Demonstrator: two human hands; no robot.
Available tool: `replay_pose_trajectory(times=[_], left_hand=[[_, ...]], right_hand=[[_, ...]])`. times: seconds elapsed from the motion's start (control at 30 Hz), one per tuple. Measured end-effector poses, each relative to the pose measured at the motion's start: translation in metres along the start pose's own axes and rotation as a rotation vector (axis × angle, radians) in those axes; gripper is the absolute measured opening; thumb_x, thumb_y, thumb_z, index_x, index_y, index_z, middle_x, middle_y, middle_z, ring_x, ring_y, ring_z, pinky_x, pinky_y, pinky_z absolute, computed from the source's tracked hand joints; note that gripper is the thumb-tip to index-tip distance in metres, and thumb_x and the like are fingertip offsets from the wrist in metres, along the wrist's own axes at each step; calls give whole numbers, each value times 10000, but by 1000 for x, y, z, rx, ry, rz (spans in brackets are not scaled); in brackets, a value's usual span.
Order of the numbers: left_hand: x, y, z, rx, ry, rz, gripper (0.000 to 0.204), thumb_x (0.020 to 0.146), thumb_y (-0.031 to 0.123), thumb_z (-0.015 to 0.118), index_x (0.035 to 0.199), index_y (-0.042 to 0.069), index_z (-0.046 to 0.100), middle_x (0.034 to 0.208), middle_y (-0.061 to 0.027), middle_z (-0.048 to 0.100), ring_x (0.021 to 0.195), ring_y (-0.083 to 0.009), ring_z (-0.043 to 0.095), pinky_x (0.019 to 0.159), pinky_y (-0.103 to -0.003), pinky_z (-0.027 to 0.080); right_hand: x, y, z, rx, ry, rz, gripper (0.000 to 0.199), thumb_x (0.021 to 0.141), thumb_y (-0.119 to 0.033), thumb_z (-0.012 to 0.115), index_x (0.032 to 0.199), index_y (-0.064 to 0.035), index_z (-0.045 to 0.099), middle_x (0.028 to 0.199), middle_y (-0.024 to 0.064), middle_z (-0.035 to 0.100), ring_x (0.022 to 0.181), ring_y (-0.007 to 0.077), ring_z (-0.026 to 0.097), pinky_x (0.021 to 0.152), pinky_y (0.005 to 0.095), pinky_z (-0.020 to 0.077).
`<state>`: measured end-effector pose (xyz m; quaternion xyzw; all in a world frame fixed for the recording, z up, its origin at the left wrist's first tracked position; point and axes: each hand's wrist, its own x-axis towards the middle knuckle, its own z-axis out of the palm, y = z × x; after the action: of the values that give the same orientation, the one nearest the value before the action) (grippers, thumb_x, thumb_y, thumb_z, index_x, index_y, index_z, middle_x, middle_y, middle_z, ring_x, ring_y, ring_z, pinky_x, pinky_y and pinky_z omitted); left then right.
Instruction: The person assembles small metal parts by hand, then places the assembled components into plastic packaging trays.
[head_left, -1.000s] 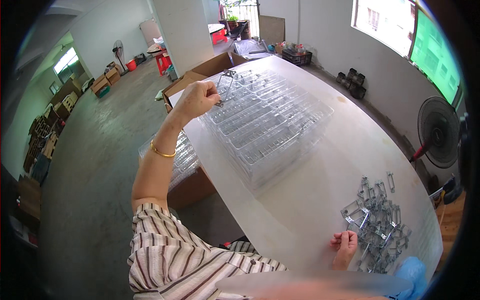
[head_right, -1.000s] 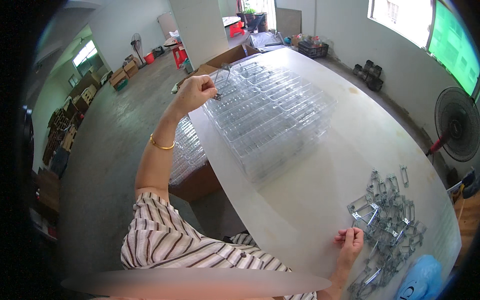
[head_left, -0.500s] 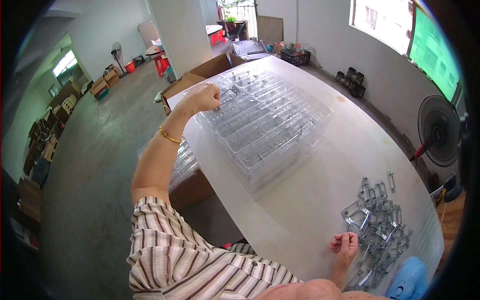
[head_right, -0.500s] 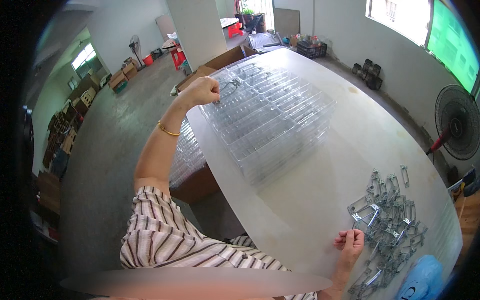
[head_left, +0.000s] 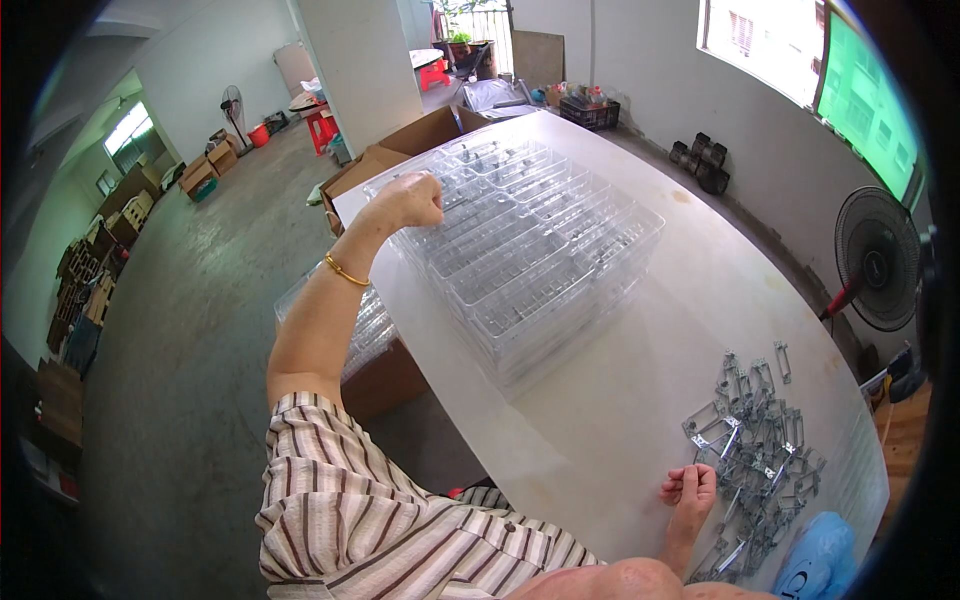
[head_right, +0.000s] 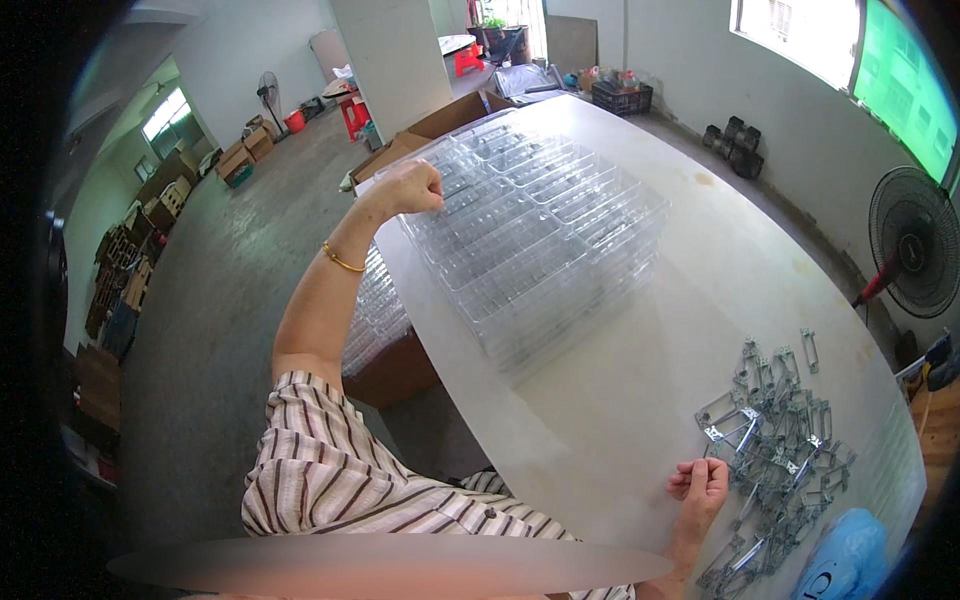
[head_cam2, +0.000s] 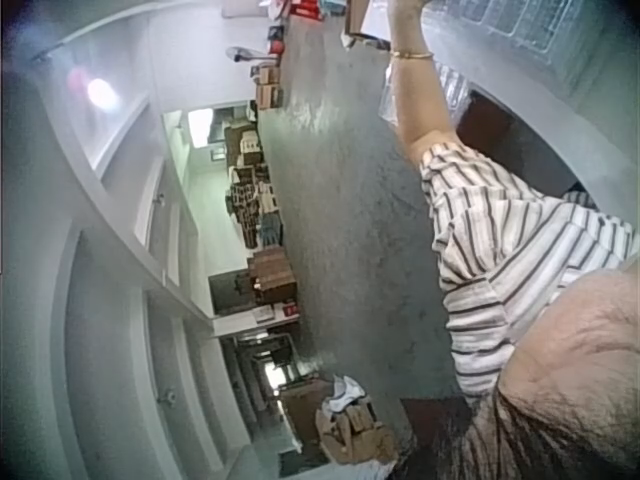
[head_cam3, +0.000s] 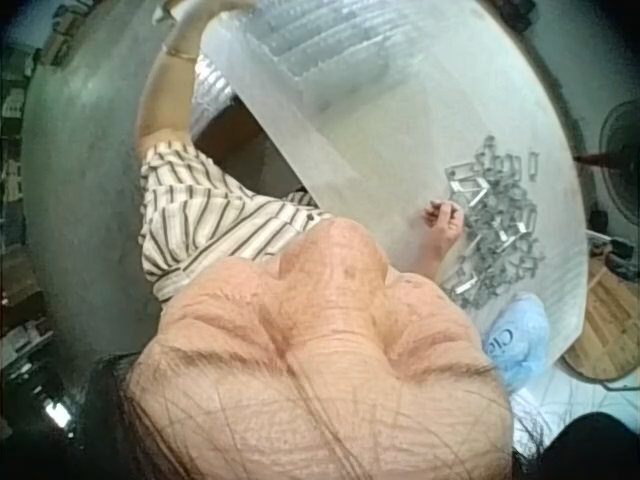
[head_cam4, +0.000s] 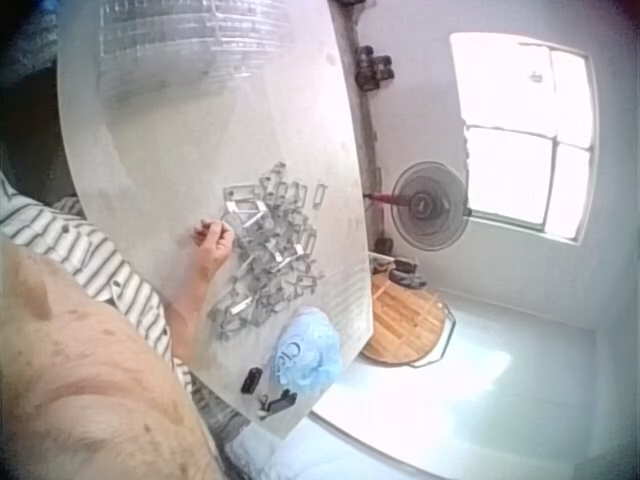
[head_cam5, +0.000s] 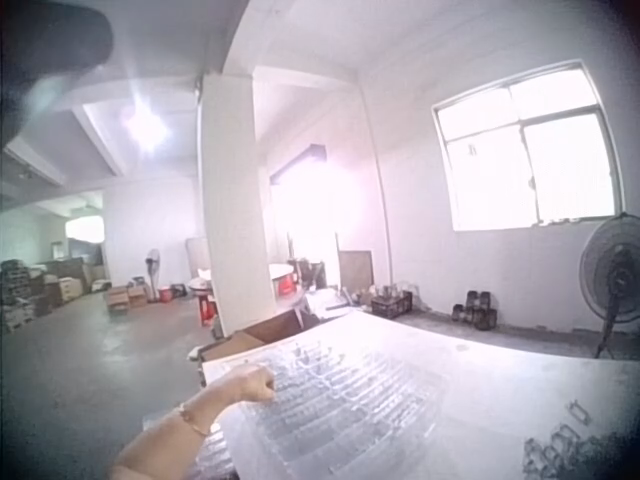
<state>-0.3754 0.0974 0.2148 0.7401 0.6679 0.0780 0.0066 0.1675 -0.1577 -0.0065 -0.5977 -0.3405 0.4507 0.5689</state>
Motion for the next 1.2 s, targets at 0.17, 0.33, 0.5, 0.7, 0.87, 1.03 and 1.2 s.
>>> replay_pose_trajectory(times=[0.17, 0.33, 0.5, 0.7, 0.87, 1.03, 1.2], left_hand=[[-6, 16, -8, -58, 8, -43, 168, 700, 140, 702, 820, 41, 768, 869, -192, 742, 844, -325, 725, 765, -416, 567], [-12, 13, -6, -89, 37, -34, 160, 724, 142, 703, 822, 31, 762, 884, -197, 741, 833, -329, 722, 767, -418, 559], [-22, 12, -3, -80, 398, -2, 161, 849, 159, 695, 862, 1, 724, 735, -126, 695, 701, -210, 667, 656, -357, 508], [-85, 79, -38, -416, 757, 198, 302, 981, 167, 648, 744, -11, 590, 616, -86, 545, 536, -149, 492, 599, -332, 470], [-171, 158, -50, -1007, 782, 915, 527, 1063, 281, 531, 592, 46, 511, 555, -10, 490, 468, -154, 430, 560, -354, 499], [-192, 224, -27, -1339, 656, 1505, 599, 1054, 399, 507, 564, 55, 504, 530, -38, 495, 418, -180, 435, 564, -420, 548], [-208, 272, -28, -1682, 821, 1625, 501, 1019, 166, 488, 522, 105, 500, 480, -7, 508, 399, -111, 457, 644, -353, 637]], right_hand=[[0, 0, -1, 13, 4, -2, 149, 1043, -203, 553, 972, -72, 542, 824, 43, 655, 622, 93, 611, 531, 237, 518], [-1, -2, 1, -8, 1, 8, 146, 1045, -202, 550, 984, -70, 544, 831, 40, 651, 625, 91, 604, 539, 241, 519], [-5, -10, 8, 3, 8, 2, 148, 1047, -203, 550, 985, -70, 542, 834, 43, 646, 627, 92, 600, 543, 243, 520], [-4, -3, 3, 16, 10, -39, 152, 1055, -208, 540, 985, -72, 540, 828, 42, 645, 627, 89, 597, 541, 238, 510], [-2, -5, 4, 11, 24, -8, 150, 1055, -215, 540, 983, -84, 547, 817, 21, 642, 627, 71, 591, 530, 226, 489], [-6, -3, -2, 4, 97, 6, 147, 1054, -216, 542, 982, -88, 555, 826, 20, 650, 632, 70, 599, 531, 224, 490], [1, -3, -2, 28, 30, 8, 137, 1055, -234, 553, 1000, -109, 560, 829, 6, 645, 633, 55, 592, 520, 211, 483]])
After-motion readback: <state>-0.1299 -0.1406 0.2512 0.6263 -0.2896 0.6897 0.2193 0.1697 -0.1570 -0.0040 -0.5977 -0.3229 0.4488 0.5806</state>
